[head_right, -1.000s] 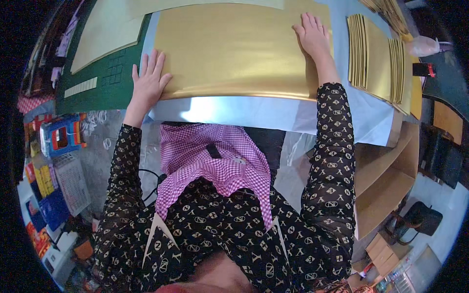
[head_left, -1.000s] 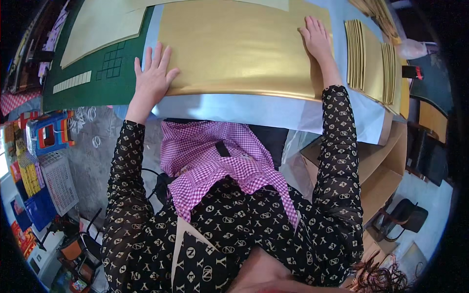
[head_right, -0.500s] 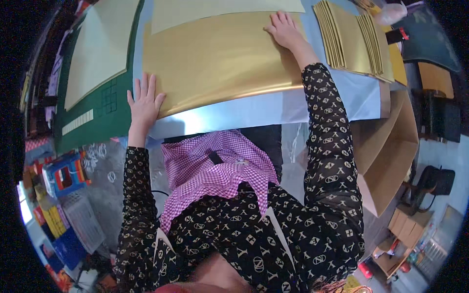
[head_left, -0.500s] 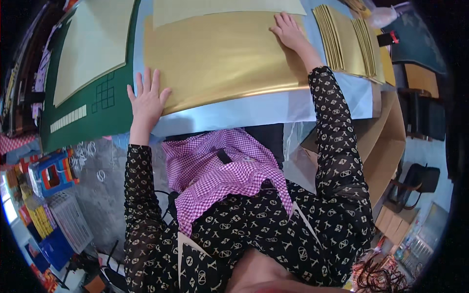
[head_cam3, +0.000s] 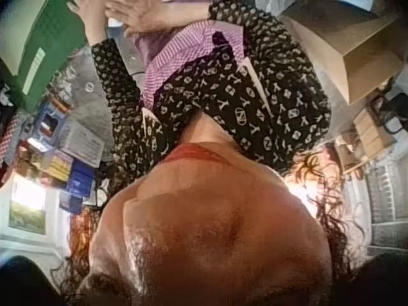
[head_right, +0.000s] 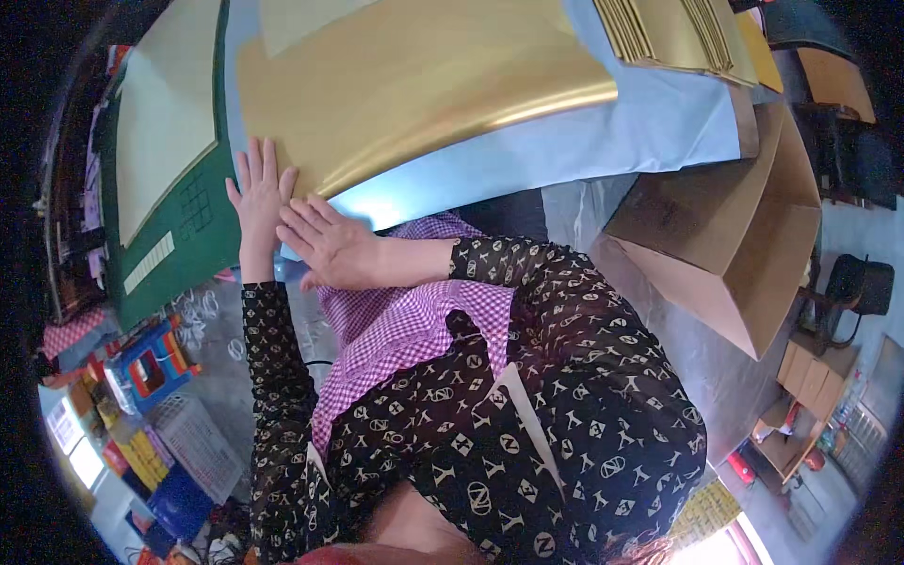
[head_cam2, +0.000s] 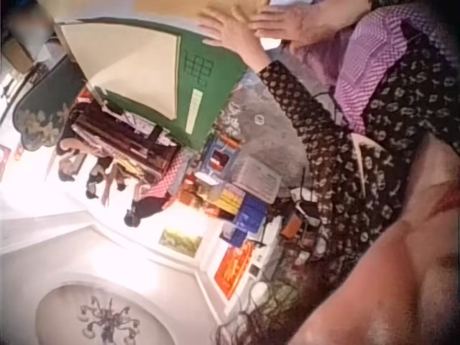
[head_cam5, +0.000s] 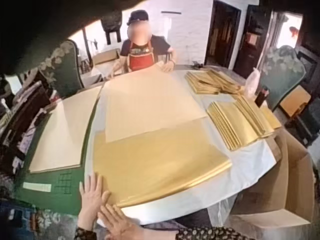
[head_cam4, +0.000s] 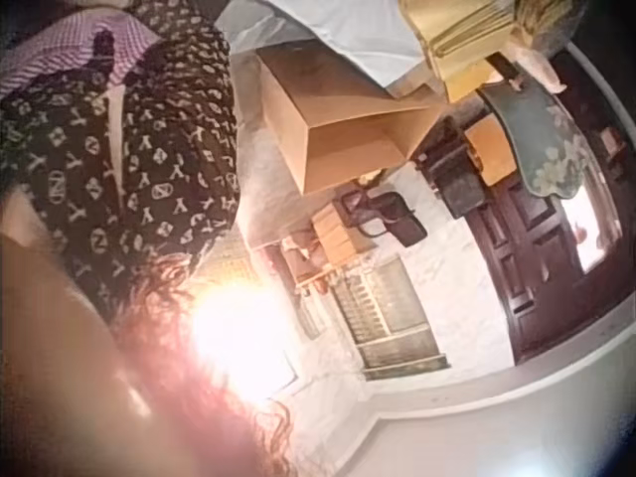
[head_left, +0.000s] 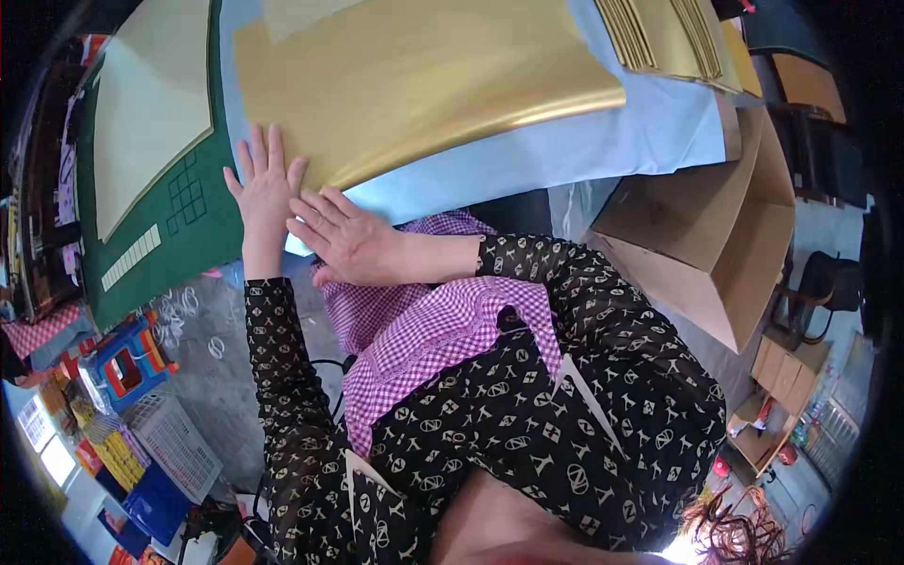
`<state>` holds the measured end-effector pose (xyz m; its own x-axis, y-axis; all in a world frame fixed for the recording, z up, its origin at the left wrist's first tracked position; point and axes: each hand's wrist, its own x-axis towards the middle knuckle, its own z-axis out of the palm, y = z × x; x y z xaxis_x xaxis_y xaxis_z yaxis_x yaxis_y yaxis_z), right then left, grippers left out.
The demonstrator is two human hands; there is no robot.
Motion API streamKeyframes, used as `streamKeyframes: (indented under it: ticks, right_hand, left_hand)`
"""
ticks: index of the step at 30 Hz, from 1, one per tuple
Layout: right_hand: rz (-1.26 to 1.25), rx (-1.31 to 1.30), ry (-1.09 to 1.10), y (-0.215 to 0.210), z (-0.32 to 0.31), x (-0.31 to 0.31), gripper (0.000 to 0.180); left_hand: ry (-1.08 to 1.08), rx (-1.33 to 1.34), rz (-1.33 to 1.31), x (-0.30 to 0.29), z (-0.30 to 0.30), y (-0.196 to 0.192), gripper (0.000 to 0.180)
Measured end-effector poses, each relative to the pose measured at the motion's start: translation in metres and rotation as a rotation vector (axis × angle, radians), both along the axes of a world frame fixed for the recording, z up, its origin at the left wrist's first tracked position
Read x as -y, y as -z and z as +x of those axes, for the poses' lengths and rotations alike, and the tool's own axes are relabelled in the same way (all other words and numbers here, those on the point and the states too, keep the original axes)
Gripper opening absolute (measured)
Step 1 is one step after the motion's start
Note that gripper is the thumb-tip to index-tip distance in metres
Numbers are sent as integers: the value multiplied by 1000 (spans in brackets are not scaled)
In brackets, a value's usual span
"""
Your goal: Folding large gold-colored sheets of paper on a worktable.
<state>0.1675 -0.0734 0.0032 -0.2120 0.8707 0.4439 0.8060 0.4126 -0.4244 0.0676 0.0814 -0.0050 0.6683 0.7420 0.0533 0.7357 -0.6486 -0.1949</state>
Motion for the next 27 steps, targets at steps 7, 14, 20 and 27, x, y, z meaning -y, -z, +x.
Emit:
streamKeyframes:
  ticks: [7,14,20,27]
  right_hand:
    - [-10,111,145,17,3,8,83]
    - [-4,88,240,18,11,18,82]
    - [0,72,317,17,40,33,80]
    - [-182,-28,487,5,105,63,78]
  left_hand:
    - [19,12,22,5,1,-5,61]
    - [44,27,25,4,1,-4,60]
    - [22,-56,31,3,-2,-5,60]
    - [-7,-84,-21,4,0,-9,59]
